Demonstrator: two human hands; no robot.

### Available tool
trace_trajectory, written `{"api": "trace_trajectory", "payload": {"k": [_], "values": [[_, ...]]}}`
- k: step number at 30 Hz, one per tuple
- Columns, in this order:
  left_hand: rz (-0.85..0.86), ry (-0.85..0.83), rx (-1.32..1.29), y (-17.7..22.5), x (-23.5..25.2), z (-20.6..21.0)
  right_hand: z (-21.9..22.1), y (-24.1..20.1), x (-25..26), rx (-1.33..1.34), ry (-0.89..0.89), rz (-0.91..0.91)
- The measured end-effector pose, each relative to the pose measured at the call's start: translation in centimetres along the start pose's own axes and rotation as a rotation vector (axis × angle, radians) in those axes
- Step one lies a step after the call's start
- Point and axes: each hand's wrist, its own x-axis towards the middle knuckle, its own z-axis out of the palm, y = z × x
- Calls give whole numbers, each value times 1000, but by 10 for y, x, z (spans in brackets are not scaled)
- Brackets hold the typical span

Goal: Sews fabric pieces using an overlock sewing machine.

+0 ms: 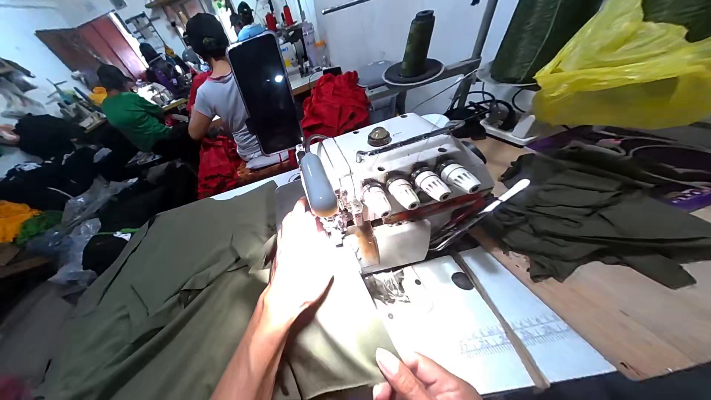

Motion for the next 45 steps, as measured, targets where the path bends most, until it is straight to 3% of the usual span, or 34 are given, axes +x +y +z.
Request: {"api": "trace_trajectory", "payload": {"k": [4, 9, 10, 17, 22, 25, 28, 34, 38, 41, 45], "values": [[9, -34, 125, 0, 16, -3, 11, 0, 4, 35, 8, 22], [113, 329, 238, 31, -53, -2, 14, 10, -6, 0, -13, -32], [90, 336, 240, 39, -68, 1, 15, 9, -7, 3, -6, -36], [45, 229, 118, 22, -80, 4, 33, -6, 18, 54, 48, 26], [-55, -57, 140, 4, -21, -6, 50, -6, 63, 36, 95, -50], [8, -114, 193, -14, 3, -3, 52, 2, 92, -136, 240, -198], [-125, -149, 207, -19, 16, 1, 51, 1, 109, -380, 360, -243], [-293, -100, 139, -12, 20, 2, 51, 1, 111, -280, 342, -247], [-468, -167, 76, -4, -1, -9, 50, 4, 108, -183, 317, -242], [-512, -51, -59, -4, -26, -13, 49, 5, 103, -194, 303, -246], [-438, 125, -112, -10, -52, -5, 50, -1, 95, -141, 326, -166]]}}
